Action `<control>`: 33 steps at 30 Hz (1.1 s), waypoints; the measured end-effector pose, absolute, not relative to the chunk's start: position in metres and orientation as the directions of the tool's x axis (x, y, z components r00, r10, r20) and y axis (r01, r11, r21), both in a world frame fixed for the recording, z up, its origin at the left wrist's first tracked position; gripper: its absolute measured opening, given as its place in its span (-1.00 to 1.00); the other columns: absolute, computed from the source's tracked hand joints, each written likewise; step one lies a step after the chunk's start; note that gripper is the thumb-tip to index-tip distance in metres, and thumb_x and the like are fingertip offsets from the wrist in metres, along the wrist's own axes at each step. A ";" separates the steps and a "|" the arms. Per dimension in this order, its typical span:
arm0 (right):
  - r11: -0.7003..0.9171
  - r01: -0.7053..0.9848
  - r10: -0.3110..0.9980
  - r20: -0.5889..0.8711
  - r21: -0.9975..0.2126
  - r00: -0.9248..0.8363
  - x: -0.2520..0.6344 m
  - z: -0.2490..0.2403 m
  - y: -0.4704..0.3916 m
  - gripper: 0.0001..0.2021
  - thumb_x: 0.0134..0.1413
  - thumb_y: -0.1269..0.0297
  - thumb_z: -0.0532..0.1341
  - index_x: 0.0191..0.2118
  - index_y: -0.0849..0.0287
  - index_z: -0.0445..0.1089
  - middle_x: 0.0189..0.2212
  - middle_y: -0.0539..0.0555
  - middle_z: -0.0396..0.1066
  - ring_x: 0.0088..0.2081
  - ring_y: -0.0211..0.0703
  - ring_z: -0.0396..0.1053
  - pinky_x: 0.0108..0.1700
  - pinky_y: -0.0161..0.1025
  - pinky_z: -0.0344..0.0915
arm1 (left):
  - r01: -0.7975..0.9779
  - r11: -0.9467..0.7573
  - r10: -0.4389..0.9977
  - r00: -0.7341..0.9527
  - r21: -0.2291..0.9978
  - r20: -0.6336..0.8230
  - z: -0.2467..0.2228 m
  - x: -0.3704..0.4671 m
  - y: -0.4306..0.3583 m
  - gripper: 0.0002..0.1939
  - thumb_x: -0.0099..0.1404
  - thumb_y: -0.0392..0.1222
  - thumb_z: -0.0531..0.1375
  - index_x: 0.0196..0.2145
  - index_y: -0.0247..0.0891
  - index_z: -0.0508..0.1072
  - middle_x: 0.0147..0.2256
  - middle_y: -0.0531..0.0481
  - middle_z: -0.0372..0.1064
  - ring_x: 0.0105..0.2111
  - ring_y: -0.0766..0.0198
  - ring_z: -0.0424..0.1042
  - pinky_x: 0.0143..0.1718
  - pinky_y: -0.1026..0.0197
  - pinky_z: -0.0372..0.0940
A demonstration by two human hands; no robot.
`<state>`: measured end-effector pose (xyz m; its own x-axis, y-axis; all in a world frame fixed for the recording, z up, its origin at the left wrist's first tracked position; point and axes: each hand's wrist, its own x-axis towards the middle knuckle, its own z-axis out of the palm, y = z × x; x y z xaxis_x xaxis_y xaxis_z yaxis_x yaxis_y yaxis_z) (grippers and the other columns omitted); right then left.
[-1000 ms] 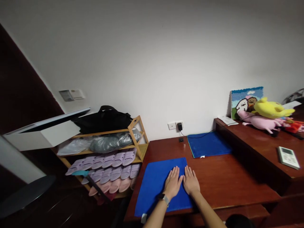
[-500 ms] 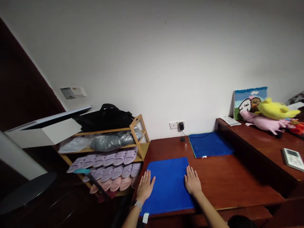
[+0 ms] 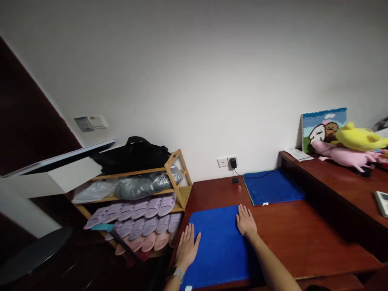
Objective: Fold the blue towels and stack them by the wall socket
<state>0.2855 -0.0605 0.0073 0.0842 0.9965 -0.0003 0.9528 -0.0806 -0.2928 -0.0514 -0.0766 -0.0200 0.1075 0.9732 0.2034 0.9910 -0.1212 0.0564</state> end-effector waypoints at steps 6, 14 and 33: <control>-0.074 0.957 0.997 0.001 -0.282 0.077 0.286 -0.002 -0.061 -0.33 0.41 0.14 -0.26 0.51 0.36 -0.12 0.52 0.13 -0.17 0.52 -0.07 -0.21 0.49 -0.04 -0.25 | 0.981 -0.181 0.958 0.160 0.068 0.239 0.011 0.020 -0.066 -0.31 0.56 0.09 -0.21 0.44 -0.36 0.14 0.43 -0.21 0.04 0.45 0.03 0.00 0.46 -0.12 -0.04; -0.034 0.965 0.999 0.032 -0.262 0.044 0.289 -0.012 -0.060 -0.33 0.39 0.15 -0.23 0.50 0.34 -0.07 0.51 0.14 -0.13 0.51 -0.05 -0.17 0.48 -0.02 -0.21 | 0.867 -0.439 0.898 0.429 0.237 0.095 0.001 0.137 -0.051 -0.29 0.56 0.13 -0.33 0.49 -0.26 -0.04 0.48 -0.09 -0.10 0.48 0.14 -0.14 0.49 -0.07 -0.10; -0.111 0.952 0.994 -0.026 -0.285 0.108 0.287 0.011 -0.075 -0.33 0.41 0.15 -0.27 0.50 0.38 -0.06 0.51 0.17 -0.12 0.51 -0.05 -0.17 0.49 -0.02 -0.16 | 0.942 -0.018 0.977 -0.054 0.335 0.204 -0.019 -0.107 -0.074 -0.37 0.53 -0.10 -0.23 0.32 -0.43 0.34 0.36 -0.21 0.23 0.39 0.16 0.16 0.40 0.07 0.09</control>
